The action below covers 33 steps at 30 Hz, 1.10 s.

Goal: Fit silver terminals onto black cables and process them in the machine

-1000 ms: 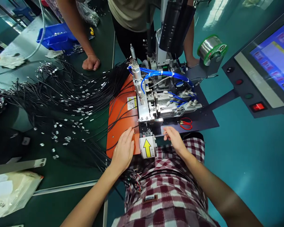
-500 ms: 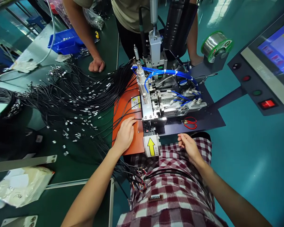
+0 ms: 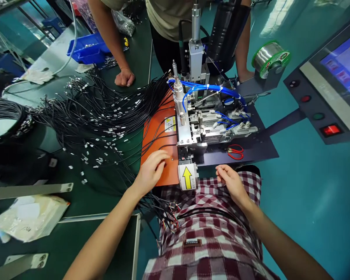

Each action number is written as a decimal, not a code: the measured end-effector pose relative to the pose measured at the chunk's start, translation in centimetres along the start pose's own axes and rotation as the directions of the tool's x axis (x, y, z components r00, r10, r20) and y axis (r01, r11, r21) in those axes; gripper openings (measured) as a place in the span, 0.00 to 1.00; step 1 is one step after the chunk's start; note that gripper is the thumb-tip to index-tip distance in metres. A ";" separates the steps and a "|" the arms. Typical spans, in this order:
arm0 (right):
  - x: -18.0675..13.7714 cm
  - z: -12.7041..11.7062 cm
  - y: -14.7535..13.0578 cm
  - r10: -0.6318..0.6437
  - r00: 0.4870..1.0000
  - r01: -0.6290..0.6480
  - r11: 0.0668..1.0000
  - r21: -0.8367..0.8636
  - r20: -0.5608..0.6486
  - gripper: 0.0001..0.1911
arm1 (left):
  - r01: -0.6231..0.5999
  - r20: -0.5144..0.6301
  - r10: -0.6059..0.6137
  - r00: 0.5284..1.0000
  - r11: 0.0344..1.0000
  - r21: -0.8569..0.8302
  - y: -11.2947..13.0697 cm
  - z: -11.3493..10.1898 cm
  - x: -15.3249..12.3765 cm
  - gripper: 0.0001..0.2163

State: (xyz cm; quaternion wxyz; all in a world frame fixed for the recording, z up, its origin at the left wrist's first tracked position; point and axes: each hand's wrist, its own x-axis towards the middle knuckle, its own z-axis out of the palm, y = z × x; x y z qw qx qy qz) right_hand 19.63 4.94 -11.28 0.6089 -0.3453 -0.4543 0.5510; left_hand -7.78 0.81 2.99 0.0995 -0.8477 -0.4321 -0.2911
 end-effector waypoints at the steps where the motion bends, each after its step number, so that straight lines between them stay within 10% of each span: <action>1: -0.1 0.1 -0.3 -0.004 1.000 0.005 1.000 -0.011 0.018 0.16 | -0.013 0.070 0.014 0.997 1.000 -0.018 0.6 -0.8 -1.0 0.12; 4: -0.5 0.3 -1.2 -0.033 0.997 0.037 0.997 -0.060 0.067 0.14 | -0.126 0.442 0.082 0.893 0.989 0.073 1.9 -2.7 -4.1 0.14; 7: -0.9 1.1 -2.4 -0.059 0.991 0.071 0.992 -0.106 0.121 0.14 | -0.254 0.576 0.031 0.817 0.916 0.312 2.2 -3.2 -6.6 0.16; 16: -1.8 3.8 -4.5 -0.081 0.964 0.127 0.977 -0.170 0.253 0.12 | -0.267 0.472 0.109 0.875 0.921 0.282 0.9 -5.1 -6.8 0.14; 24: -2.8 4.9 -4.7 -0.080 0.890 0.164 0.975 -0.151 0.448 0.10 | -0.043 0.052 0.037 0.998 0.992 0.115 2.6 -4.0 -6.4 0.09; 33: -1.7 7.6 -4.9 -0.117 0.917 0.112 0.993 0.036 0.381 0.08 | -0.014 0.166 -0.018 0.986 0.982 0.191 4.0 -0.6 -3.3 0.09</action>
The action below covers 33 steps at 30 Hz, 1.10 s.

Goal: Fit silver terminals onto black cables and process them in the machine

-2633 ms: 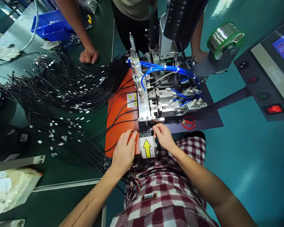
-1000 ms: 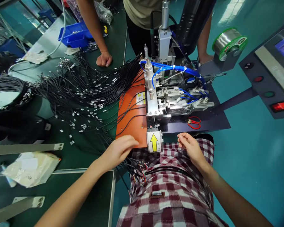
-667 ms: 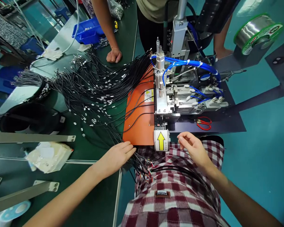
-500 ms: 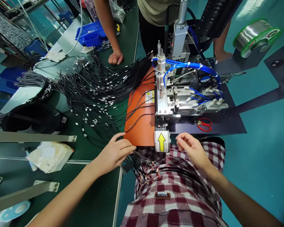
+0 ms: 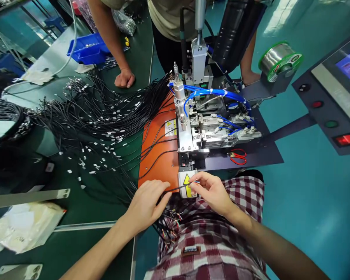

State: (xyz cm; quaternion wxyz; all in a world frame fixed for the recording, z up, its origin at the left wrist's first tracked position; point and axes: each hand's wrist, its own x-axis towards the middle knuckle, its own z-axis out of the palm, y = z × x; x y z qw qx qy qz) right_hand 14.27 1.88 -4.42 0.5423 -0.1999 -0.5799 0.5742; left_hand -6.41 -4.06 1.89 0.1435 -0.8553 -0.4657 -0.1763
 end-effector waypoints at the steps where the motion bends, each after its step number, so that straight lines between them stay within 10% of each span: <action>1: 0.1 0.0 -0.1 -0.025 1.000 0.025 0.999 -0.046 -0.004 0.07 | 0.000 0.021 0.000 1.000 1.000 -0.018 0.7 0.0 0.9 0.10; 8: 0.2 -1.4 -0.8 0.005 1.000 -0.005 0.999 -0.040 -0.008 0.14 | 0.210 0.202 -0.122 0.972 0.838 -0.505 2.6 0.7 4.9 0.09; 15: 1.1 -1.2 -1.3 0.039 0.994 -0.042 0.999 -0.021 -0.099 0.10 | 0.258 0.147 -0.212 0.966 0.782 -0.567 2.8 1.0 5.2 0.08; 33: 2.1 0.2 -0.4 -0.081 0.984 0.064 0.992 -0.110 -0.158 0.07 | 0.350 0.281 -0.312 0.907 0.192 -0.917 2.8 1.6 6.4 0.09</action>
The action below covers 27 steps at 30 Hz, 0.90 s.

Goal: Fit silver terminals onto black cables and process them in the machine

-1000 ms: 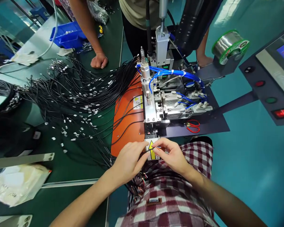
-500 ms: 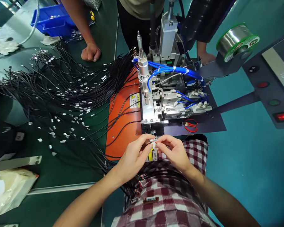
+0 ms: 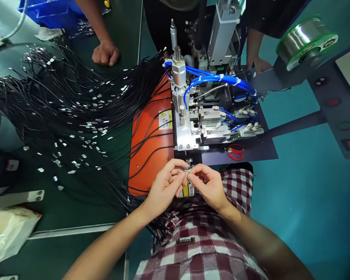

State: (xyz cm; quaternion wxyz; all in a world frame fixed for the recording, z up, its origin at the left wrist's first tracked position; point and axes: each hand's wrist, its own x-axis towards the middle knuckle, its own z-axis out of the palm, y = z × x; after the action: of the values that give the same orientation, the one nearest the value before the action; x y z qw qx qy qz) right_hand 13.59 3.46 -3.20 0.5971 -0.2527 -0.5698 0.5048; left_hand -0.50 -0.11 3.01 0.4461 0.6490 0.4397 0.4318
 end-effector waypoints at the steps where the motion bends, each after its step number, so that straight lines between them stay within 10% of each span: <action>1: 0.0 0.1 0.1 -0.041 0.999 0.041 0.998 -0.040 -0.009 0.06 | 0.000 -0.010 0.000 1.000 1.000 -0.012 0.0 0.0 0.0 0.10; 21: 0.9 -2.9 -1.6 -0.126 0.981 0.161 0.951 -0.265 0.145 0.03 | 0.042 -0.081 -0.024 0.996 0.975 0.217 -1.0 0.3 -0.1 0.08; 27: 0.4 -3.7 -1.5 -0.110 0.987 0.137 0.959 -0.249 0.119 0.06 | -0.169 0.401 -0.128 0.907 0.761 0.626 1.0 -0.9 -2.6 0.07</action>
State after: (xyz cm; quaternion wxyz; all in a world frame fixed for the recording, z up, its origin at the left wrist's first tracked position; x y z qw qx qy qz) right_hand 17.45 4.33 -2.56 0.5593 -0.2654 -0.6752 0.4010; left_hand -1.75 -2.63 3.72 0.2732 0.8447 0.4475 0.1078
